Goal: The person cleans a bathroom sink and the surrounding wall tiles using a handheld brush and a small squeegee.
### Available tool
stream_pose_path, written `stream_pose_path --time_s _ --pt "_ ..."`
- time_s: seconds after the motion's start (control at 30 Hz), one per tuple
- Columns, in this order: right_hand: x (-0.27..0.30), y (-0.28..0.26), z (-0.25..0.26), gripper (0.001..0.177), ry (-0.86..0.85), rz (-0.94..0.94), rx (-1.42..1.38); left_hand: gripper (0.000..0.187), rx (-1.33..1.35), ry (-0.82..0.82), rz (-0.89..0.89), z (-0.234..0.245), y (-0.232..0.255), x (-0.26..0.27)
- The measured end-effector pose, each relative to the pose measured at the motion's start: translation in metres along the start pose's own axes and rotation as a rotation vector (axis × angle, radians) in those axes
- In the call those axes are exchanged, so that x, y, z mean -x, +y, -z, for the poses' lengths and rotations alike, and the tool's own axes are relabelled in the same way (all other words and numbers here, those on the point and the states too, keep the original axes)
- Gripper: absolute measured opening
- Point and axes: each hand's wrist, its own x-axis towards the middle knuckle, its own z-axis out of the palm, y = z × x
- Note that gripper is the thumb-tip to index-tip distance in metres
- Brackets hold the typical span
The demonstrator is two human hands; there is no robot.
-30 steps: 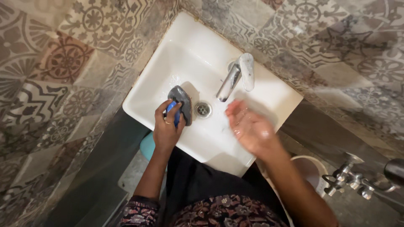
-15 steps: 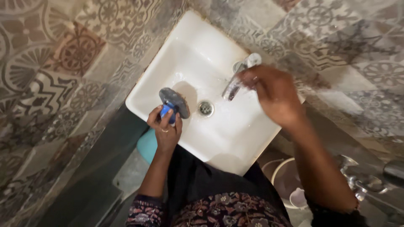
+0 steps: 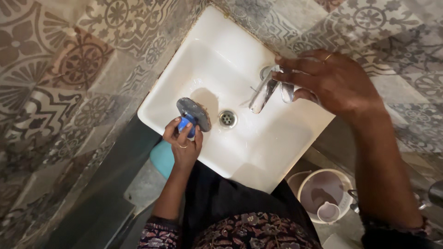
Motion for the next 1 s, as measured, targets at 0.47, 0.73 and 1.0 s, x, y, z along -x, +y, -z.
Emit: stream_pose_path --time_s 0.47,0.73,1.0 --pt "-0.021 -0.016 0.002 0.051 0.134 -0.036 0.238 0.059 0.034 -0.001 0.024 -0.001 0.001 -0.006" --pt "0.001 -0.027 -0.035 0.059 0.348 -0.122 -0.023 0.062 0.025 -0.003 0.019 0.001 0.005 -0.007" --pt "0.075 -0.122 -0.148 0.036 -0.031 -0.515 -0.538 0.062 0.226 -0.242 0.464 -0.004 0.065 -0.027"
